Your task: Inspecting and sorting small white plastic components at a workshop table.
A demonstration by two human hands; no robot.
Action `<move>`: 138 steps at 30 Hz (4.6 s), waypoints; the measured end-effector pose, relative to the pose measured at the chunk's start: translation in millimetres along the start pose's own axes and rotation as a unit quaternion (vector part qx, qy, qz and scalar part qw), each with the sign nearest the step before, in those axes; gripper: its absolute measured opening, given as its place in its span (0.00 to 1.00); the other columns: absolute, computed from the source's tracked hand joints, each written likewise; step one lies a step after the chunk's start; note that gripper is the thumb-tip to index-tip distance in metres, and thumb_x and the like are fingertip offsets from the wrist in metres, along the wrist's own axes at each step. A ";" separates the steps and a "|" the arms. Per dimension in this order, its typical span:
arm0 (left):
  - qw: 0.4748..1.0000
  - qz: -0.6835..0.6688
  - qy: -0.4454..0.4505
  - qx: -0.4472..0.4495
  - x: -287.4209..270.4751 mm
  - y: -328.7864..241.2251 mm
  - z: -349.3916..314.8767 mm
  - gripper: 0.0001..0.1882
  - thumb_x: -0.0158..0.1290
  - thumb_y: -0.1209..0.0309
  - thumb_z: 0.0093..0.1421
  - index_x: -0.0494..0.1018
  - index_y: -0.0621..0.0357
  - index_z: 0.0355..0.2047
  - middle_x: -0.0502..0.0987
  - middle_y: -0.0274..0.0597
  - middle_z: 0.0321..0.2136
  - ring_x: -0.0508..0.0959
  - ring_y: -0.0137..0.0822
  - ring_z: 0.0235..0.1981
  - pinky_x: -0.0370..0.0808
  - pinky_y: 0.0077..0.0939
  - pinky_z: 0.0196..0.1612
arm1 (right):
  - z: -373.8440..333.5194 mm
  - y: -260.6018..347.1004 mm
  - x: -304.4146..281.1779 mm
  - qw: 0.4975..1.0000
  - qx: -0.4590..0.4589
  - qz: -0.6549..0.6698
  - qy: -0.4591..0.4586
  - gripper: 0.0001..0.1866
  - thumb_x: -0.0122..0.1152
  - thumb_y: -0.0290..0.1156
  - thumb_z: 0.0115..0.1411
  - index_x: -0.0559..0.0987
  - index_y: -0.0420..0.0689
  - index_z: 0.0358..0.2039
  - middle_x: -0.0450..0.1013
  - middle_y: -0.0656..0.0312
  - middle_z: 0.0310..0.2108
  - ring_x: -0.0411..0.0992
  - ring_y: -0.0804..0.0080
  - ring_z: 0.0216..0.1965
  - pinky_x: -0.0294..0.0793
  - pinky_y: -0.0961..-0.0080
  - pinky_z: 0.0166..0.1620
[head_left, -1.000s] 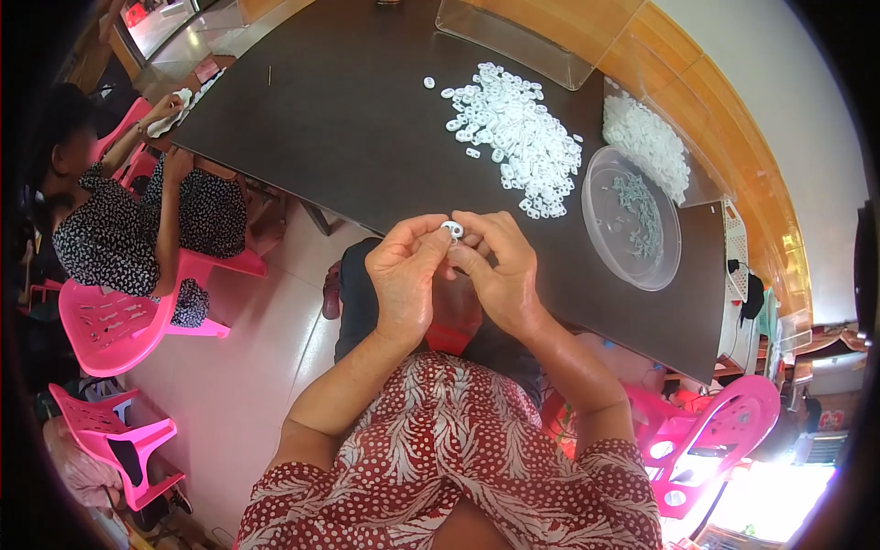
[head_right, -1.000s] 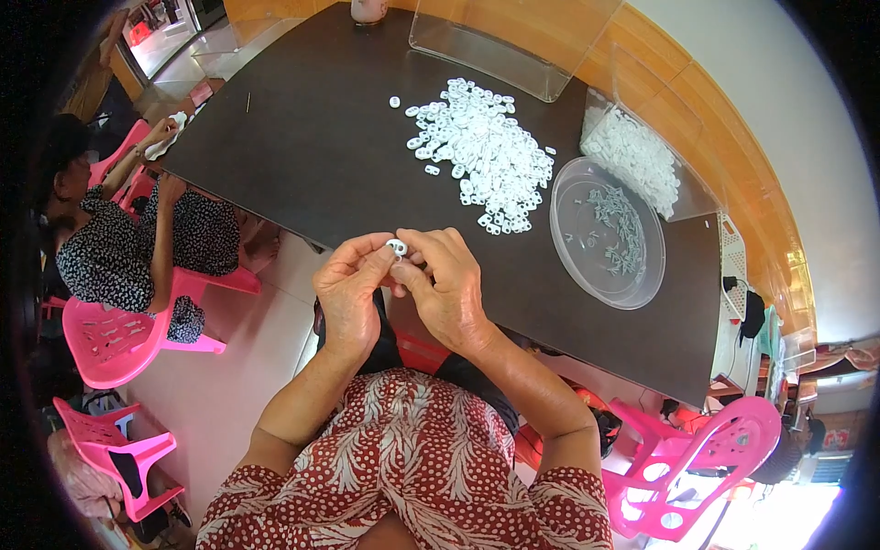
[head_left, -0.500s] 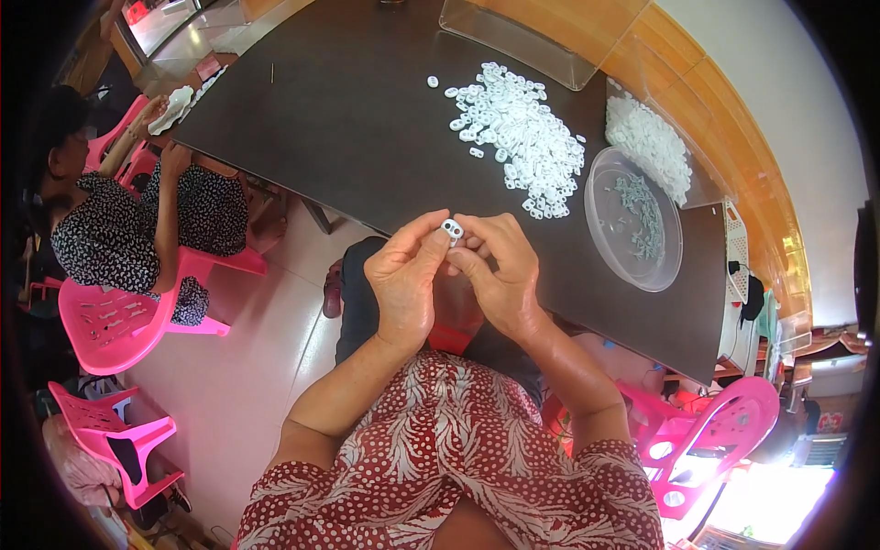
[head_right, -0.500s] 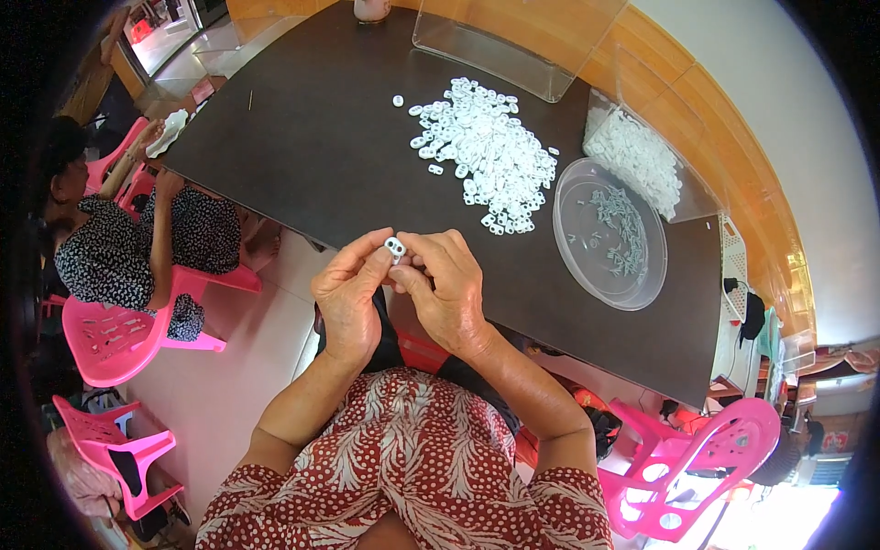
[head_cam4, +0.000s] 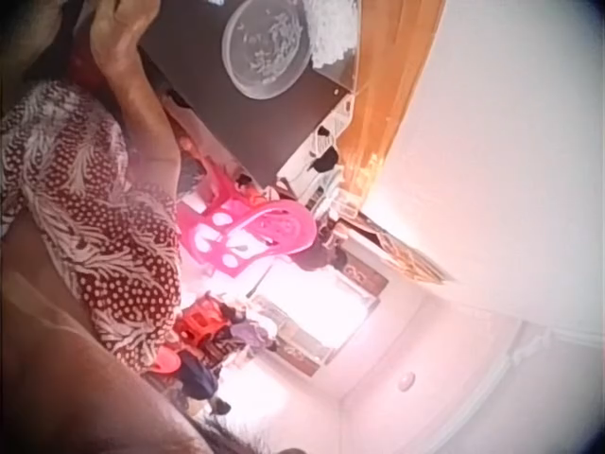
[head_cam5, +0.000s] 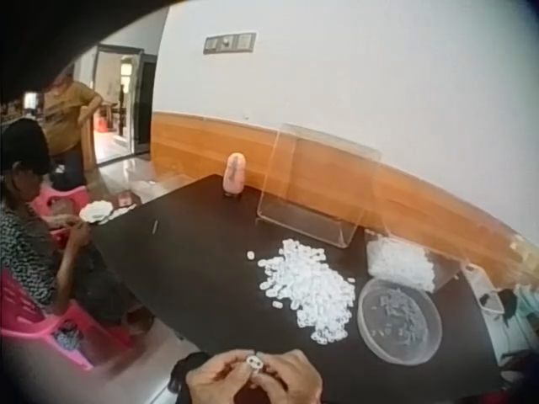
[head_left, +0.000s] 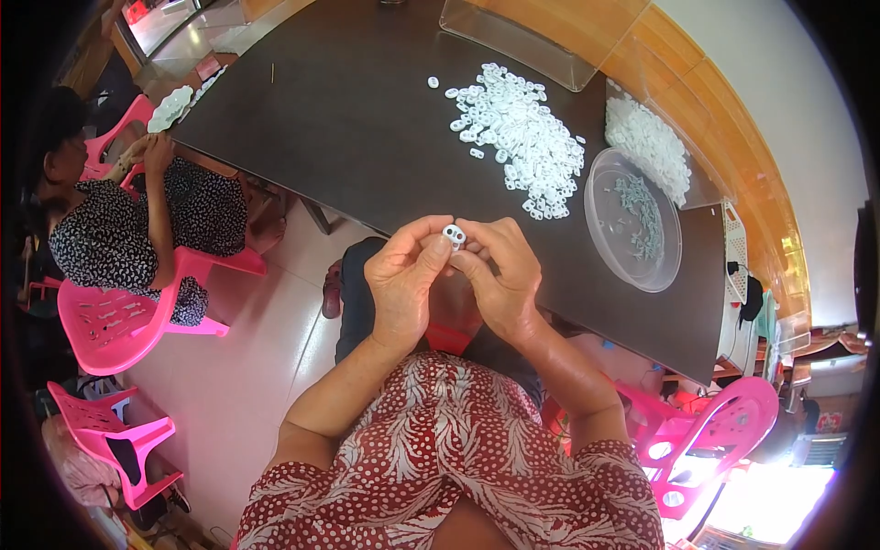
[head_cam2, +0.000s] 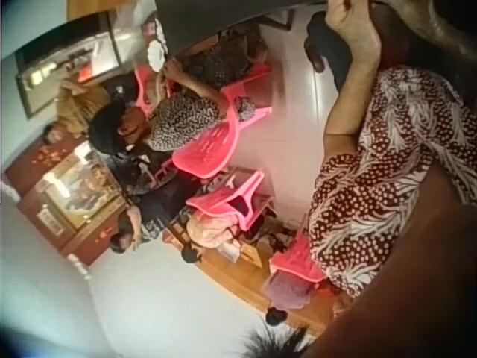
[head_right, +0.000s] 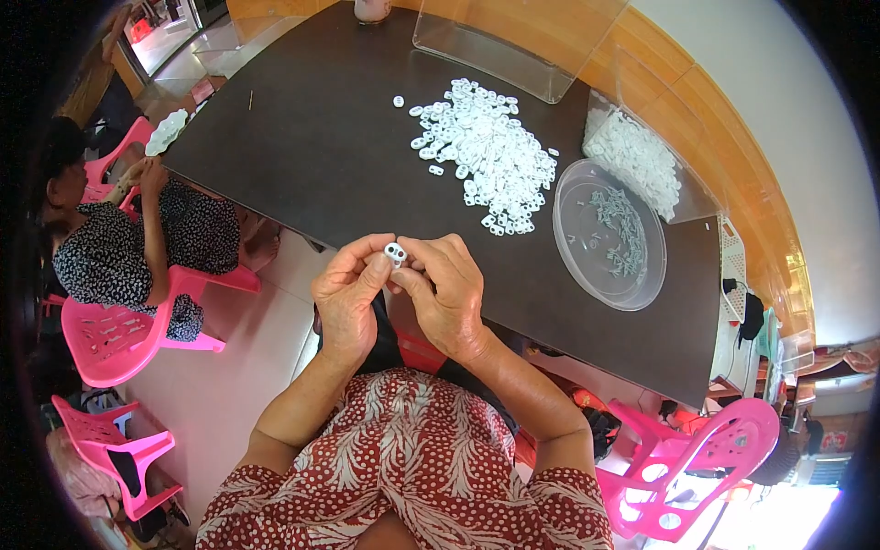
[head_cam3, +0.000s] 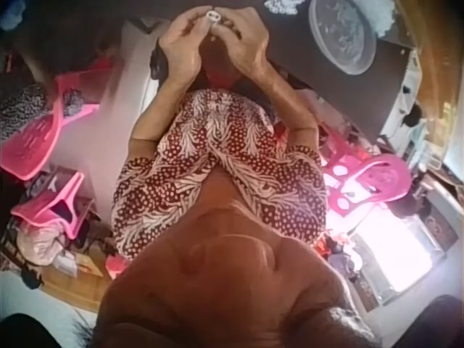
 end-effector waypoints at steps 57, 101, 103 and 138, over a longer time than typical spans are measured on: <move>0.971 0.155 -0.042 0.178 18.4 -6.7 -16.0 0.10 0.45 0.68 0.65 0.70 0.63 0.38 0.69 0.31 0.30 0.65 0.18 0.31 0.65 0.14 0.36 | -5.7 17.2 9.5 0.985 -0.136 -0.013 -0.101 0.14 0.60 0.23 0.52 0.70 0.38 0.40 0.69 0.56 0.31 0.66 0.61 0.29 0.68 0.70 0.30; 0.692 0.613 0.173 0.340 46.7 13.4 116.6 0.09 0.54 0.80 0.47 0.74 0.57 0.31 0.71 0.41 0.25 0.71 0.43 0.29 0.70 0.35 0.31 | 85.3 -46.7 -164.5 0.962 0.086 -0.136 -0.221 0.08 0.51 0.29 0.58 0.76 0.38 0.31 0.73 0.53 0.32 0.71 0.66 0.35 0.69 0.72 0.41; 0.662 0.632 0.197 0.353 48.4 23.5 127.5 0.09 0.54 0.80 0.46 0.75 0.55 0.29 0.70 0.40 0.25 0.71 0.42 0.30 0.69 0.35 0.31 | 118.3 -64.2 -218.0 0.941 0.052 -0.196 -0.269 0.09 0.53 0.29 0.55 0.77 0.37 0.31 0.74 0.58 0.27 0.70 0.73 0.30 0.69 0.77 0.37; 0.673 0.587 0.331 0.305 73.2 20.2 68.7 0.06 0.51 0.82 0.46 0.70 0.59 0.26 0.66 0.42 0.23 0.69 0.43 0.28 0.68 0.36 0.29 | 28.9 -147.8 -219.2 0.913 0.123 -0.356 0.158 0.03 0.55 0.25 0.45 0.72 0.41 0.17 0.70 0.51 0.22 0.69 0.50 0.30 0.68 0.57 0.34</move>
Point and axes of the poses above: each hand's wrist, its own z-axis towards the middle knuckle, its own x-axis out of the palm, y = z × x, the point moved 4 cm from there along z, towards the middle knuckle
